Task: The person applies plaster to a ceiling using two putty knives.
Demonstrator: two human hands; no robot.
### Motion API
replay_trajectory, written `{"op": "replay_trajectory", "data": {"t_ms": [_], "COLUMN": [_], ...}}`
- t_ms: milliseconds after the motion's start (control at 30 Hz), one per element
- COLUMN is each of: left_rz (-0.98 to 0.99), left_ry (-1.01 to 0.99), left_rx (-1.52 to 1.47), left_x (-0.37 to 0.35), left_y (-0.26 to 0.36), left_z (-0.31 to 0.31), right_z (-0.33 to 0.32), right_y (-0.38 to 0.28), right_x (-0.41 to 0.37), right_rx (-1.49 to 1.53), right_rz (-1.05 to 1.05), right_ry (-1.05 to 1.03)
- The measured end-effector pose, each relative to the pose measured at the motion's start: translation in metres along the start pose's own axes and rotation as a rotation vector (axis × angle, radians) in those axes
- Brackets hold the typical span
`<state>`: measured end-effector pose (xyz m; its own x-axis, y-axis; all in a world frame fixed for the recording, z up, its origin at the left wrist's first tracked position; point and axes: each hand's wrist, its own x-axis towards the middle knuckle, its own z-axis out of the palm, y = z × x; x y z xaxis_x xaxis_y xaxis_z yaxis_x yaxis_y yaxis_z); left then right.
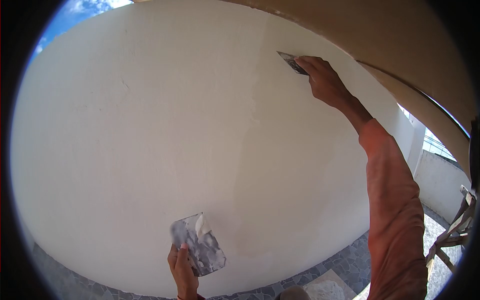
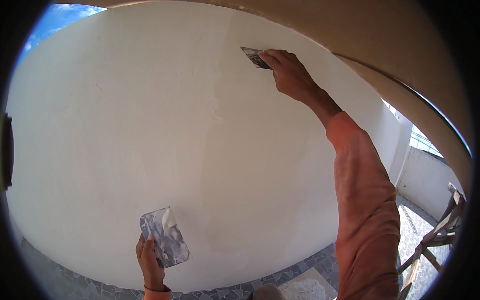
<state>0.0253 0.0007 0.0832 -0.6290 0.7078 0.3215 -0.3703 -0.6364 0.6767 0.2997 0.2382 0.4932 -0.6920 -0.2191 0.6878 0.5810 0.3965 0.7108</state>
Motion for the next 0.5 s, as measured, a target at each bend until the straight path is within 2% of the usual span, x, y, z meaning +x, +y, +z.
{"op": "replay_trajectory", "data": {"t_ms": [133,267,367,500], "left_rz": [0.011,0.015,0.007,0.008], "left_ry": [-0.009,-0.012,-0.015,-0.003], "left_rx": [-0.004,-0.013,-0.001,0.008], "left_x": [0.000,-0.001,-0.001,-0.002], "left_y": [0.000,0.000,0.001,0.002], "left_z": [0.001,0.002,0.001,0.003], "right_z": [-0.001,0.015,0.013,0.019], "right_y": [0.013,0.036,0.018,-0.002], "right_x": [0.008,0.036,0.054,0.047], "right_rx": [-0.063,-0.156,-0.179,-0.154], "right_rz": [0.144,0.318,0.456,0.203], "right_ry": [0.149,0.165,0.011,0.098]}}
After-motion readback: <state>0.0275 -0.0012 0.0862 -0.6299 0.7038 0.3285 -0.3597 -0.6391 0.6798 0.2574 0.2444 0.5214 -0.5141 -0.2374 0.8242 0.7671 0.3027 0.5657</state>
